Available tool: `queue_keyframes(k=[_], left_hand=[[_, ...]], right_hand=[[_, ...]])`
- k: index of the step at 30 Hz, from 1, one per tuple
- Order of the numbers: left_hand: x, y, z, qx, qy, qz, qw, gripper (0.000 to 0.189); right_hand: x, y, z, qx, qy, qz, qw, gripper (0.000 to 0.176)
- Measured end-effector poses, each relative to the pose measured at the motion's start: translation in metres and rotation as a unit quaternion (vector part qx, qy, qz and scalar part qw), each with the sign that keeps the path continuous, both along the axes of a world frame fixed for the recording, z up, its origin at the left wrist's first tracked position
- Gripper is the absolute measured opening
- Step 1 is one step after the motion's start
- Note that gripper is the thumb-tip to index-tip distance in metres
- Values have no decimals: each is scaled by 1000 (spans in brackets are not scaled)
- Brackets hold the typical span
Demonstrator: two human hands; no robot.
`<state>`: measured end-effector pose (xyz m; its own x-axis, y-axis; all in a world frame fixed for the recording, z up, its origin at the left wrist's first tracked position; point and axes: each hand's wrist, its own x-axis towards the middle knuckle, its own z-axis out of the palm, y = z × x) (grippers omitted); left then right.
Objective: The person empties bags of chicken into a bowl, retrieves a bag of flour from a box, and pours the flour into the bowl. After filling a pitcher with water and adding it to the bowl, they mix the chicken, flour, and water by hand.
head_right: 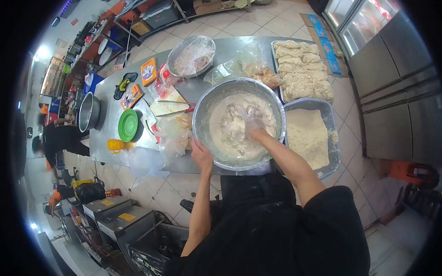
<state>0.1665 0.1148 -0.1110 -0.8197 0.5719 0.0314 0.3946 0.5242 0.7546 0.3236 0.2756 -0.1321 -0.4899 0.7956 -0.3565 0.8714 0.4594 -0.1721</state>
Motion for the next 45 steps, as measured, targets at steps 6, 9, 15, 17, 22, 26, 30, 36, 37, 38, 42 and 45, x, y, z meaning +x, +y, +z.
queue_keyframes(k=[6,9,15,17,22,26,30,36,37,38,42,45], left_hand=[[0,-1,-3,19,26,2,999,39],[-5,-3,-13,26,34,-2,999,41],[-1,-1,1,-8,7,0,1000,43],[-1,-1,-2,-9,13,0,1000,43],[-3,-1,-12,-5,56,3,998,43],[-2,0,-2,-2,-7,-4,1000,43],[-1,-2,-3,15,24,-8,1000,42],[-2,-4,-2,8,14,-12,1000,43],[-2,-5,-3,-18,9,-9,1000,43],[-3,-4,-6,-15,10,-7,1000,43],[-4,-4,-10,1,17,-8,1000,41],[-5,-4,-5,7,6,-16,1000,40]], right_hand=[[-26,63,-62,-72,192,-44,978,47],[-32,85,-54,-27,113,33,993,29],[-36,93,19,42,139,63,987,30],[-54,82,24,8,111,48,993,33],[-71,11,28,-17,48,58,997,45],[-38,-36,1,23,18,202,979,58],[-16,-36,-30,41,82,231,969,48],[17,23,-54,-10,40,152,988,16],[19,36,-57,-8,41,154,987,16],[18,51,-62,16,42,137,990,15],[-3,80,-27,73,103,53,990,26],[-30,90,-14,112,129,114,979,37]])
